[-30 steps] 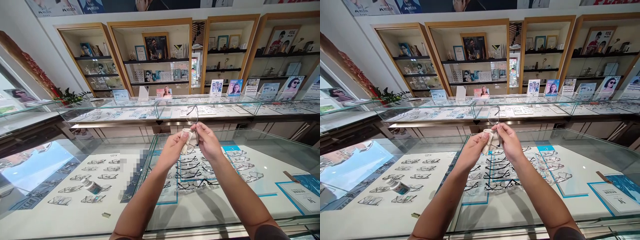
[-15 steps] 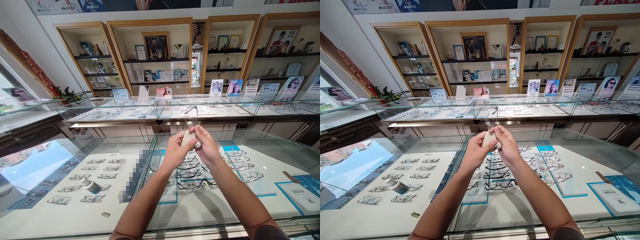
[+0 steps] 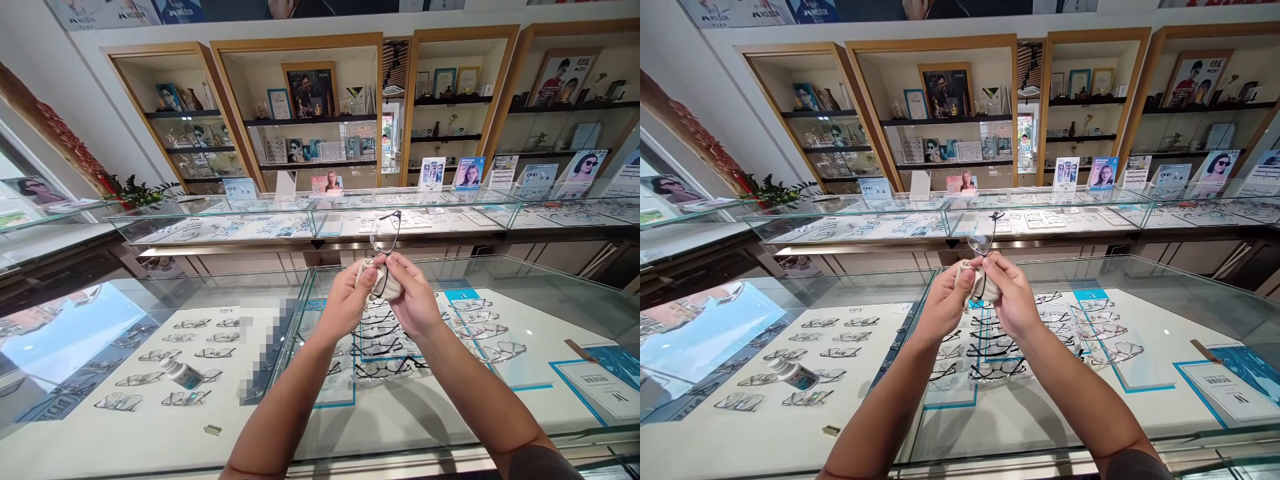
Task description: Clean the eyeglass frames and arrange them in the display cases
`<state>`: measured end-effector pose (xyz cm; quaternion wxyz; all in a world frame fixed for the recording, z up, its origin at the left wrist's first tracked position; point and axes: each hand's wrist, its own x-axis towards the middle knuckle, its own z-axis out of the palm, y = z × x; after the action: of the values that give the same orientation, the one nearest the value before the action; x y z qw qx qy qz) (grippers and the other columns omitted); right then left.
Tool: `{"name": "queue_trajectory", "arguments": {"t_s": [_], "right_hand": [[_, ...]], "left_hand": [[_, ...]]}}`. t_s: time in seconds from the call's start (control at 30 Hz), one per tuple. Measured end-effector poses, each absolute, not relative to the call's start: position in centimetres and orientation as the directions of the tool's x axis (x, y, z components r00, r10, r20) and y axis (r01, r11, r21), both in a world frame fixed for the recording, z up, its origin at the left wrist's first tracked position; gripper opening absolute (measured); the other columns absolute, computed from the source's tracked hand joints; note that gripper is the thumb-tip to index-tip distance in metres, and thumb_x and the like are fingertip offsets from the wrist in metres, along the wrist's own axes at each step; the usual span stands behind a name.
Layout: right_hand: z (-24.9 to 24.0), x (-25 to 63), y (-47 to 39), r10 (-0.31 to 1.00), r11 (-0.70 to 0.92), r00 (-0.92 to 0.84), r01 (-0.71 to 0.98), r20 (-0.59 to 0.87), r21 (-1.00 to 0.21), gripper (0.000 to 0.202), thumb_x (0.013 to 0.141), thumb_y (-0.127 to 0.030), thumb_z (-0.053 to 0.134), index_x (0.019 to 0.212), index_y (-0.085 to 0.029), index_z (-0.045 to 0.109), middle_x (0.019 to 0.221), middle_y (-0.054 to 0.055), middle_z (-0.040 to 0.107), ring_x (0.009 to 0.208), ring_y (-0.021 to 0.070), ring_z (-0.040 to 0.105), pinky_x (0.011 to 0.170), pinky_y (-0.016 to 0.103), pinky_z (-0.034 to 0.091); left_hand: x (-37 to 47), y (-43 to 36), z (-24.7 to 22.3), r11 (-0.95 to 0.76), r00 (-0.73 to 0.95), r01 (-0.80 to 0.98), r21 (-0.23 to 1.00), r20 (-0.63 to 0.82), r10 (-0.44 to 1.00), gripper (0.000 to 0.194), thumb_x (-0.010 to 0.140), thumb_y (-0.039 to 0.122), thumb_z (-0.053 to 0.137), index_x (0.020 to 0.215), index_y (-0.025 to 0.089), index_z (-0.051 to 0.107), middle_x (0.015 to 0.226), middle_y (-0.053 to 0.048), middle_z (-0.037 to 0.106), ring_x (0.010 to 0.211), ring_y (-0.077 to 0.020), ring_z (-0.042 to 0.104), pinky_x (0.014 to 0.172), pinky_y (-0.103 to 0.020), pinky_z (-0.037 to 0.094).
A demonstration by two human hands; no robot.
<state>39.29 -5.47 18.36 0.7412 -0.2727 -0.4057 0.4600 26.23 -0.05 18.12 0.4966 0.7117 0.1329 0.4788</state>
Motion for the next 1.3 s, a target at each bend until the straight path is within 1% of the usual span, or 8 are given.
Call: {"name": "queue_trajectory", "arguments": {"t_s": [0.2, 0.37, 0.5, 0.63, 0.8, 0.93, 1.17, 1.3], "right_hand": [[18.7, 39.5, -5.6, 0.917, 0.398, 0.256, -0.551, 0.305, -0.734, 0.030, 0.076, -0.050, 0.096, 0.086, -0.025, 0.085, 0.090, 0.003, 0.069, 0.082, 0.0148, 0.059, 0.069, 0.024, 0.050], [18.9, 38.9, -6.3, 0.919, 0.393, 0.244, -0.537, 0.308, -0.746, 0.030, 0.076, -0.052, 0.097, 0.084, -0.026, 0.085, 0.089, 0.002, 0.068, 0.077, 0.0135, 0.056, 0.060, 0.024, 0.044], [18.9, 38.6, -6.9, 0.896, 0.444, 0.230, -0.457, 0.380, -0.771, 0.029, 0.081, -0.054, 0.093, 0.084, -0.026, 0.085, 0.092, 0.003, 0.069, 0.085, 0.0168, 0.061, 0.074, 0.028, 0.052], [18.8, 39.0, -6.7, 0.903, 0.429, 0.204, -0.457, 0.378, -0.779, 0.027, 0.083, -0.053, 0.092, 0.087, -0.027, 0.086, 0.090, 0.002, 0.071, 0.082, 0.0162, 0.062, 0.076, 0.029, 0.052], [19.0, 40.0, -6.1, 0.933, 0.361, 0.209, -0.526, 0.294, -0.770, 0.032, 0.075, -0.050, 0.097, 0.088, -0.024, 0.085, 0.084, 0.002, 0.071, 0.074, 0.0143, 0.059, 0.065, 0.026, 0.048], [19.2, 40.5, -6.0, 0.943, 0.331, 0.218, -0.551, 0.250, -0.766, 0.033, 0.073, -0.048, 0.099, 0.087, -0.022, 0.083, 0.082, 0.001, 0.071, 0.072, 0.0132, 0.056, 0.059, 0.024, 0.043], [19.2, 39.1, -6.5, 0.928, 0.373, 0.217, -0.515, 0.303, -0.772, 0.037, 0.071, -0.054, 0.099, 0.084, -0.023, 0.085, 0.081, 0.000, 0.064, 0.067, 0.0115, 0.047, 0.057, 0.025, 0.040], [19.2, 38.6, -6.7, 0.908, 0.419, 0.202, -0.464, 0.367, -0.781, 0.034, 0.077, -0.057, 0.096, 0.083, -0.025, 0.086, 0.063, -0.004, 0.046, 0.061, 0.0118, 0.035, 0.064, 0.028, 0.044]], "left_hand": [[25.6, 1.1, 18.2, -0.405, 0.663, -0.297, 0.864, 0.492, 0.563, 0.043, 0.093, 0.052, 0.083, 0.116, 0.017, 0.074, 0.089, -0.002, 0.063, 0.076, -0.0133, 0.050, 0.068, -0.024, 0.042], [26.7, -0.5, 17.8, -0.462, 0.469, -0.324, 0.826, 0.564, 0.680, 0.041, 0.091, 0.054, 0.084, 0.101, 0.016, 0.073, 0.079, 0.001, 0.060, 0.068, -0.0107, 0.050, 0.062, -0.022, 0.041], [27.0, -1.5, 17.4, -0.547, 0.325, -0.319, 0.774, 0.631, 0.704, 0.044, 0.098, 0.060, 0.074, 0.091, 0.016, 0.071, 0.069, 0.003, 0.052, 0.062, -0.0099, 0.042, 0.057, -0.023, 0.035], [26.6, -0.5, 17.4, -0.544, 0.367, -0.312, 0.779, 0.627, 0.687, 0.055, 0.102, 0.068, 0.064, 0.090, 0.016, 0.074, 0.075, 0.000, 0.055, 0.068, -0.0123, 0.046, 0.062, -0.025, 0.039], [25.7, 1.3, 17.9, -0.431, 0.644, -0.326, 0.842, 0.531, 0.551, 0.051, 0.102, 0.064, 0.066, 0.118, 0.016, 0.078, 0.087, -0.003, 0.062, 0.075, -0.0137, 0.048, 0.067, -0.026, 0.041], [25.8, 1.4, 17.7, -0.391, 0.682, -0.336, 0.857, 0.508, 0.527, 0.051, 0.097, 0.053, 0.079, 0.135, 0.020, 0.072, 0.101, -0.005, 0.067, 0.084, -0.0147, 0.054, 0.074, -0.025, 0.045], [27.0, 0.3, 16.8, -0.440, 0.468, -0.356, 0.825, 0.565, 0.680, 0.047, 0.090, 0.061, 0.083, 0.099, 0.016, 0.073, 0.076, 0.002, 0.055, 0.065, -0.0096, 0.044, 0.059, -0.022, 0.038], [27.0, 0.1, 16.7, -0.501, 0.360, -0.327, 0.801, 0.596, 0.718, 0.054, 0.093, 0.069, 0.076, 0.087, 0.015, 0.074, 0.069, 0.003, 0.049, 0.061, -0.0093, 0.039, 0.056, -0.023, 0.035]]}}
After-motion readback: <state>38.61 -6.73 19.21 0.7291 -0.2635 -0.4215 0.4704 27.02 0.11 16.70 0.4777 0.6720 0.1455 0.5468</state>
